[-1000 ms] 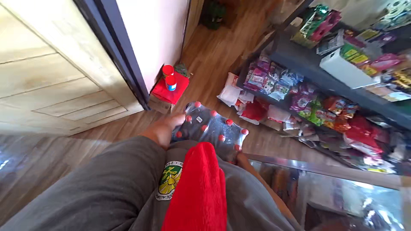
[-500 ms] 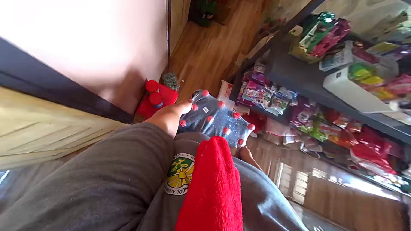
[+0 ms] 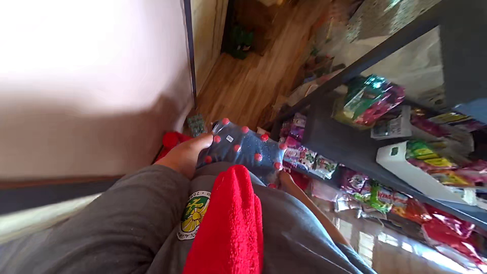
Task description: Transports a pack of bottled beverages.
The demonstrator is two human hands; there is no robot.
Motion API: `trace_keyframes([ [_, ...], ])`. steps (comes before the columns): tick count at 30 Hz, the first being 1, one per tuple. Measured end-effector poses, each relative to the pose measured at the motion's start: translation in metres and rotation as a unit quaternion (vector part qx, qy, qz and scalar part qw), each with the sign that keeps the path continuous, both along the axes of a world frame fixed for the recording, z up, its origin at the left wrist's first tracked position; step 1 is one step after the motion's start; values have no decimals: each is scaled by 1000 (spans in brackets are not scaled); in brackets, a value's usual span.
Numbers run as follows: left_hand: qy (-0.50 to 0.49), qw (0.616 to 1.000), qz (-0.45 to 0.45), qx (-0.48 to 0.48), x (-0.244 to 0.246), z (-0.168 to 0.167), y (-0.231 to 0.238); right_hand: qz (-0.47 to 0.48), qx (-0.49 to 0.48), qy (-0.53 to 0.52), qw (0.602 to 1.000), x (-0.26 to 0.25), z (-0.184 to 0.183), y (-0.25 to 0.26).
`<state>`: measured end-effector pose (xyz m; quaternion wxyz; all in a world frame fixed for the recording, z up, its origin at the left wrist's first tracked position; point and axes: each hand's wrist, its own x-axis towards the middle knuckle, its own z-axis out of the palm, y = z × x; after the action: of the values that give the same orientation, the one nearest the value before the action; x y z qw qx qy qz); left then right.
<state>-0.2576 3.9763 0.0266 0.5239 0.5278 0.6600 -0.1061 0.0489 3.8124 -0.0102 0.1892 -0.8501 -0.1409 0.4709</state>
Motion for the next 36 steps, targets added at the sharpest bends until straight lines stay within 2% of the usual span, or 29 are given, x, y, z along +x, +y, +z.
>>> trace_keyframes([
  [2,-9,1000,-17,24,-4,0,34,-20,8,-31,999,0,-6,33],
  [4,-32,998,-37,49,-6,-1,65,14,-12,-58,998,4,-10,62],
  [5,-36,997,-44,57,-8,3,79,33,-9,-62,998,6,-10,75],
  [7,-27,997,-46,57,-11,20,106,0,33,-47,998,7,-11,100],
  [10,-20,995,-48,80,-15,26,139,-26,57,-22,998,2,15,146],
  [13,-39,996,-16,77,-17,17,174,-23,57,-26,998,1,30,194],
  [17,-56,996,0,69,-9,-6,221,-19,62,-1,998,20,18,252],
  [22,-40,998,33,45,24,-44,298,64,27,-8,998,64,-17,339],
  [24,-17,998,50,41,46,-40,333,95,8,-5,995,88,-22,383],
  [26,15,999,27,30,68,-27,370,134,-18,1,991,113,-24,427],
  [29,44,999,2,12,101,-29,414,177,-63,-7,982,149,-23,482],
  [31,41,999,20,8,119,-35,442,189,-78,-9,979,168,-25,516],
  [34,37,998,58,-8,143,-38,479,154,-83,1,985,188,-29,549],
  [36,39,998,46,-15,158,-33,502,135,-82,11,987,200,-32,563],
])
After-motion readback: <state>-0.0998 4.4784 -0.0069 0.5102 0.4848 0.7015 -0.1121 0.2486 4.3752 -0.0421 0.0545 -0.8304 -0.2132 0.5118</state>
